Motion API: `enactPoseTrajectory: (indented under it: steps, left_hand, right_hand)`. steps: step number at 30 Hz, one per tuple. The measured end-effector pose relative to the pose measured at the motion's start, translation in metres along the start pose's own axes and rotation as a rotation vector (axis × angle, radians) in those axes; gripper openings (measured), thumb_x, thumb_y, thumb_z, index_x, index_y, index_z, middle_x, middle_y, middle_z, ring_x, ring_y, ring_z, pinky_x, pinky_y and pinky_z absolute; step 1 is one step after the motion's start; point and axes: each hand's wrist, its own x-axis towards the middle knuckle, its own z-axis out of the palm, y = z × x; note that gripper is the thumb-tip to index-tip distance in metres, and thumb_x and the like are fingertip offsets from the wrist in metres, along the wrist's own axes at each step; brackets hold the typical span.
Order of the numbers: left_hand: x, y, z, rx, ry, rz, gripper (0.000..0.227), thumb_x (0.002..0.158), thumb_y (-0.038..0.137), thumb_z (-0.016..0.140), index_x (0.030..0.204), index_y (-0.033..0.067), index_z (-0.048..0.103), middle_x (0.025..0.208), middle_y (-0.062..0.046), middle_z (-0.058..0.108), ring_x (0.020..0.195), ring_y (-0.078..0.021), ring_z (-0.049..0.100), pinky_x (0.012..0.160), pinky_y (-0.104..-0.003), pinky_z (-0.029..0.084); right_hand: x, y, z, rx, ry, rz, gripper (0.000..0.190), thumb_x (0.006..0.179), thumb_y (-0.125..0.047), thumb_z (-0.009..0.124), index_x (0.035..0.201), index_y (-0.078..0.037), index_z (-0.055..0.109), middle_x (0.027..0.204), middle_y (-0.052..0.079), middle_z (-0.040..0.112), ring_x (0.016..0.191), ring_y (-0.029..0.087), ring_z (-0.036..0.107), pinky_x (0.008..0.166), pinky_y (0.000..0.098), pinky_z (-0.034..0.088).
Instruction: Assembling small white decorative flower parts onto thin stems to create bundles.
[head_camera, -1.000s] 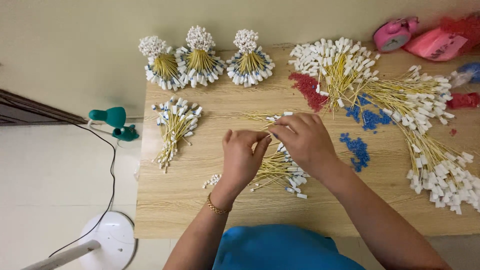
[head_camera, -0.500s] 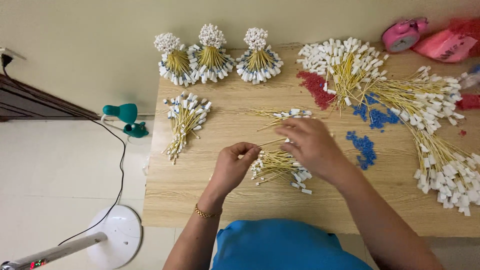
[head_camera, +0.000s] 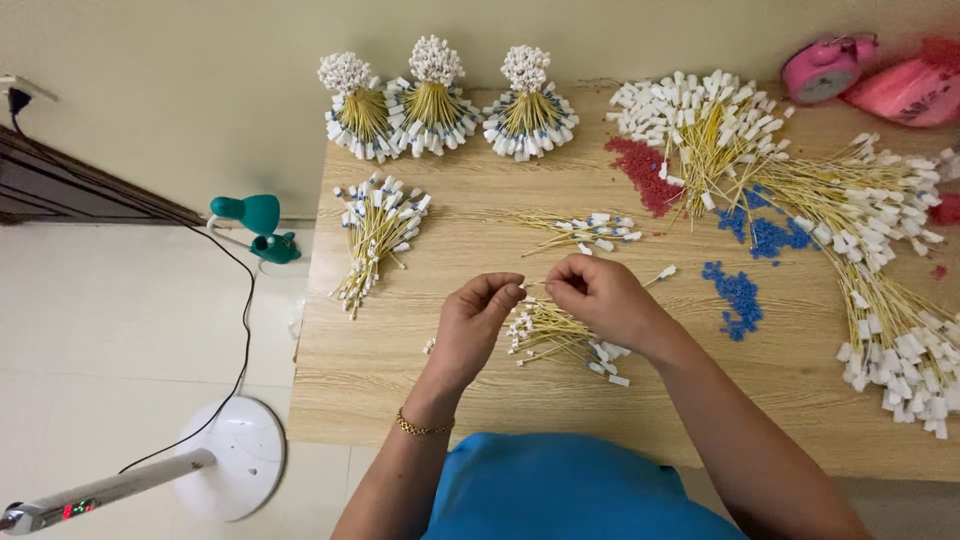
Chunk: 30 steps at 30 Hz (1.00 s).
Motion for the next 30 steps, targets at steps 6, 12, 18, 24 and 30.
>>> enactPoseTrajectory:
  steps: [6,12,18,24,30]
  left_hand:
    - [-0.003,0.007,0.005,0.071,0.006,-0.021,0.018,0.099,0.013,0.069,0.106,-0.0029,0.073,0.094,-0.002,0.072,0.087,-0.0065,0.063,0.078,-0.022,0.054]
    - [-0.004,0.006,0.008,0.051,-0.002,-0.019,0.015,0.1,0.013,0.068,0.103,-0.0007,0.072,0.092,0.0,0.07,0.084,-0.0054,0.06,0.076,-0.022,0.051]
    - [0.0,-0.017,0.013,-0.016,0.051,0.016,0.018,0.102,0.015,0.062,0.103,-0.0003,0.071,0.092,-0.002,0.072,0.088,-0.0091,0.064,0.083,-0.025,0.054]
    - [-0.003,-0.016,0.021,-0.101,0.118,0.005,0.019,0.105,0.017,0.062,0.103,-0.0006,0.069,0.092,-0.004,0.07,0.088,-0.0094,0.062,0.081,-0.025,0.052]
    - [-0.009,-0.001,0.025,0.122,0.16,0.143,0.014,0.1,0.015,0.067,0.106,0.0027,0.071,0.092,-0.001,0.07,0.086,-0.0067,0.061,0.076,-0.023,0.052]
  right_hand:
    - [0.0,0.005,0.004,0.067,-0.017,-0.034,0.018,0.094,-0.021,0.07,0.098,-0.003,0.07,0.082,-0.002,0.068,0.076,0.005,0.059,0.068,0.0246,0.052]
    - [0.003,0.018,0.005,0.195,-0.043,-0.036,0.016,0.094,-0.018,0.071,0.099,-0.003,0.07,0.083,-0.002,0.066,0.075,0.004,0.057,0.066,0.0232,0.051]
    - [-0.001,0.002,0.007,0.162,0.022,-0.048,0.017,0.094,-0.019,0.071,0.099,-0.003,0.072,0.079,-0.003,0.066,0.07,0.004,0.055,0.061,0.0234,0.048]
    - [-0.001,0.002,0.009,0.099,0.078,-0.073,0.018,0.096,-0.02,0.07,0.099,-0.003,0.072,0.076,-0.002,0.064,0.068,0.005,0.054,0.059,0.0241,0.047]
    - [0.001,0.006,0.009,0.121,0.04,-0.042,0.017,0.095,-0.02,0.07,0.098,-0.004,0.071,0.078,-0.004,0.065,0.069,0.004,0.056,0.06,0.0235,0.049]
